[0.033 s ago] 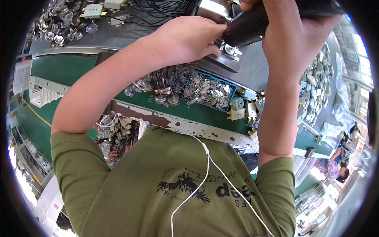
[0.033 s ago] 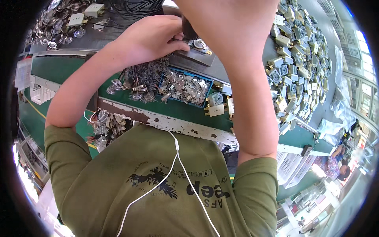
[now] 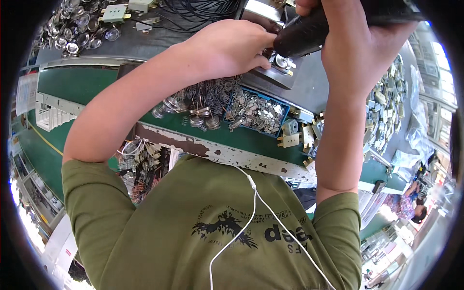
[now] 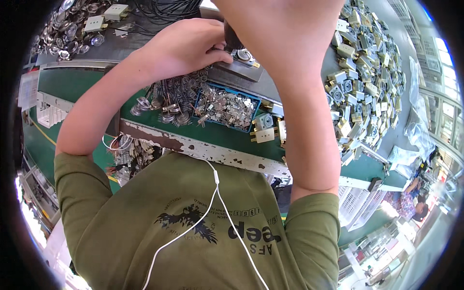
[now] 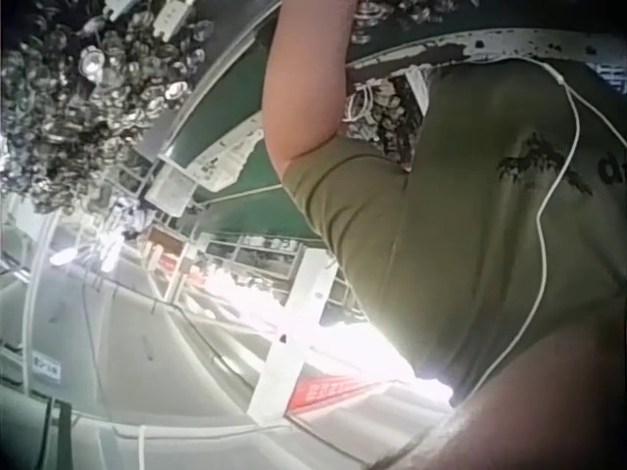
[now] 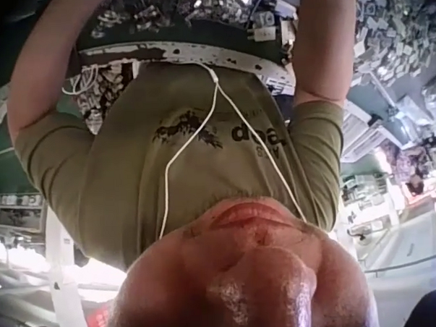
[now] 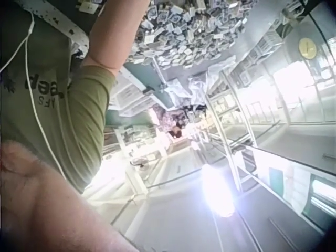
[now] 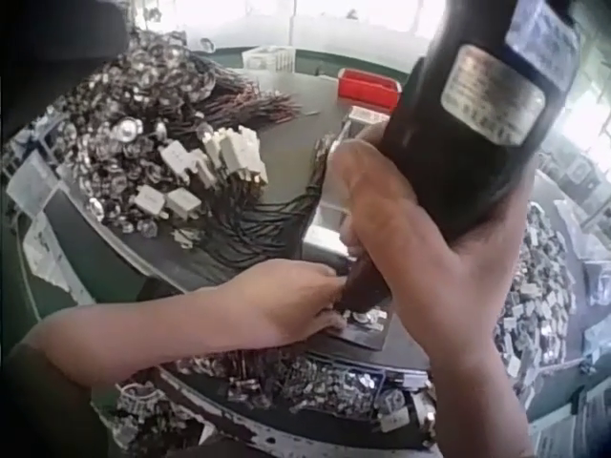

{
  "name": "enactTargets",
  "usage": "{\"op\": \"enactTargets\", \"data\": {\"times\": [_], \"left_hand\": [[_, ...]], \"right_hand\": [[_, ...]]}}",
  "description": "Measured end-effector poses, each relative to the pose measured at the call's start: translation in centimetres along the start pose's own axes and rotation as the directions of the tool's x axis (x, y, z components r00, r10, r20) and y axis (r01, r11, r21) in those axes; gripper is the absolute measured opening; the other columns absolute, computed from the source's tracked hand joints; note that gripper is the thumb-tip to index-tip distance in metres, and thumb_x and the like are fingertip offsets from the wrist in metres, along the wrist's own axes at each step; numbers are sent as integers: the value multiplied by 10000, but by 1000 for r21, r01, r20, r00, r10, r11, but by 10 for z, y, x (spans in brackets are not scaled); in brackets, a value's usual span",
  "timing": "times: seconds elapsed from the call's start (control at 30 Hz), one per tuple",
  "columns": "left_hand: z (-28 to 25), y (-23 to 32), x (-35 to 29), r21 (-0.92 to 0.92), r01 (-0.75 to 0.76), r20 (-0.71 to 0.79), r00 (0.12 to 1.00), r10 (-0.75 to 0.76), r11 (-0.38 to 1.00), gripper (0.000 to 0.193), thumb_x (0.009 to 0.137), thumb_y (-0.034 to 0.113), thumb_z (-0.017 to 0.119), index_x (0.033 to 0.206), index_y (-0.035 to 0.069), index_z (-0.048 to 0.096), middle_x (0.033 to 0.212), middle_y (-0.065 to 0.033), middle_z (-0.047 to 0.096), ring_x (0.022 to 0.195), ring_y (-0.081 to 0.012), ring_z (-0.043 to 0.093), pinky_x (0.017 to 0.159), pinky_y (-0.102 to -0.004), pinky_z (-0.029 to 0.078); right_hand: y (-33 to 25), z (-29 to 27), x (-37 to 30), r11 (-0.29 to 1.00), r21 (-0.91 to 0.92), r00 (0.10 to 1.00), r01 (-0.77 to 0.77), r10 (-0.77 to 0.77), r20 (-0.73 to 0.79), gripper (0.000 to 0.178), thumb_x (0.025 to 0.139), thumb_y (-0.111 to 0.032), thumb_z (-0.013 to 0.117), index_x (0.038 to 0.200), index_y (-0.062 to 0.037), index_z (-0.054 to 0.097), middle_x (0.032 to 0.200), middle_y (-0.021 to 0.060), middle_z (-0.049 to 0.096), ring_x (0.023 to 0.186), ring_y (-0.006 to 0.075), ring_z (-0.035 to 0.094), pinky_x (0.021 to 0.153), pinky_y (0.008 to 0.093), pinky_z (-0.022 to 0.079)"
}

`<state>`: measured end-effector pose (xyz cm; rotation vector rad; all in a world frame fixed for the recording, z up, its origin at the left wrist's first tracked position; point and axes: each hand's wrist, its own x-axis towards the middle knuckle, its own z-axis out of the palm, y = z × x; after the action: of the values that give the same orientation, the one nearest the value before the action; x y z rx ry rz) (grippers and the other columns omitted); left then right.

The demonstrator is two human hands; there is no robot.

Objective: Assembling small electronic components on an industrial production line using an electric screwdriver.

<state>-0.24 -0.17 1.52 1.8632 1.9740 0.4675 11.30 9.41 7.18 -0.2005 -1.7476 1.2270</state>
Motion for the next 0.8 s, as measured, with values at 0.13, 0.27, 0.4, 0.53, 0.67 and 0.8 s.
{"op": "enactTargets", "data": {"times": [0.13, 0.27, 0.4, 0.53, 0.67, 0.8], "left_hand": [[-3, 2, 3, 49, 16, 97, 995, -21, 999, 342, 895, 258, 750, 1208, 130, 695, 1060, -140, 729, 1042, -337, 702, 898, -460, 571], [-2, 1, 1, 28, 6, 66, 998, -8, 1000, 341, 892, 261, 753, 1199, 125, 692, 1052, -140, 728, 1035, -340, 703, 897, -471, 569], [2, -1, 4, 8, 1, 80, 997, -2, 1000, 337, 892, 264, 754, 1192, 121, 694, 1046, -139, 729, 1033, -341, 702, 891, -467, 568], [1, -3, 5, -28, -17, 106, 994, 20, 999, 323, 890, 255, 757, 1170, 103, 700, 1022, -129, 711, 1005, -332, 700, 879, -443, 568], [27, -12, -10, 188, -282, -270, 906, 325, 941, 281, 889, 255, 753, 1105, 81, 709, 968, -68, 644, 966, -272, 690, 838, -398, 562], [24, -4, 4, 242, -388, -253, 859, 444, 889, 282, 871, 217, 754, 1125, 107, 697, 963, -48, 656, 938, -252, 687, 795, -385, 546]], "right_hand": [[-3, -2, -5, 999, 37, 997, 38, -40, 72, 364, 880, -45, 788, 1174, 57, 601, 925, 117, 710, 645, 125, 672, 539, 244, 547], [-3, -5, -2, 1000, -3, 996, -10, 10, 89, 263, 890, -23, 770, 1105, 57, 641, 877, 106, 712, 633, 119, 663, 530, 238, 532], [9, 2, 6, 999, -16, 999, 29, -29, 28, 191, 892, -2, 754, 1051, 47, 662, 860, 99, 718, 653, 117, 668, 553, 235, 534], [22, 10, 5, 966, 27, 966, 257, -256, -36, 306, 866, 25, 758, 1144, 45, 632, 950, 119, 733, 709, 123, 685, 602, 251, 557], [-20, -30, 9, 999, -50, 988, 7, -15, -154, 432, 919, -117, 767, 1258, 58, 565, 963, 108, 721, 774, 138, 694, 656, 260, 582], [-31, -91, 25, 975, -205, 995, 84, -94, -41, 359, 960, -236, 742, 1160, 42, 633, 862, 78, 696, 700, 125, 657, 615, 240, 554]]}}
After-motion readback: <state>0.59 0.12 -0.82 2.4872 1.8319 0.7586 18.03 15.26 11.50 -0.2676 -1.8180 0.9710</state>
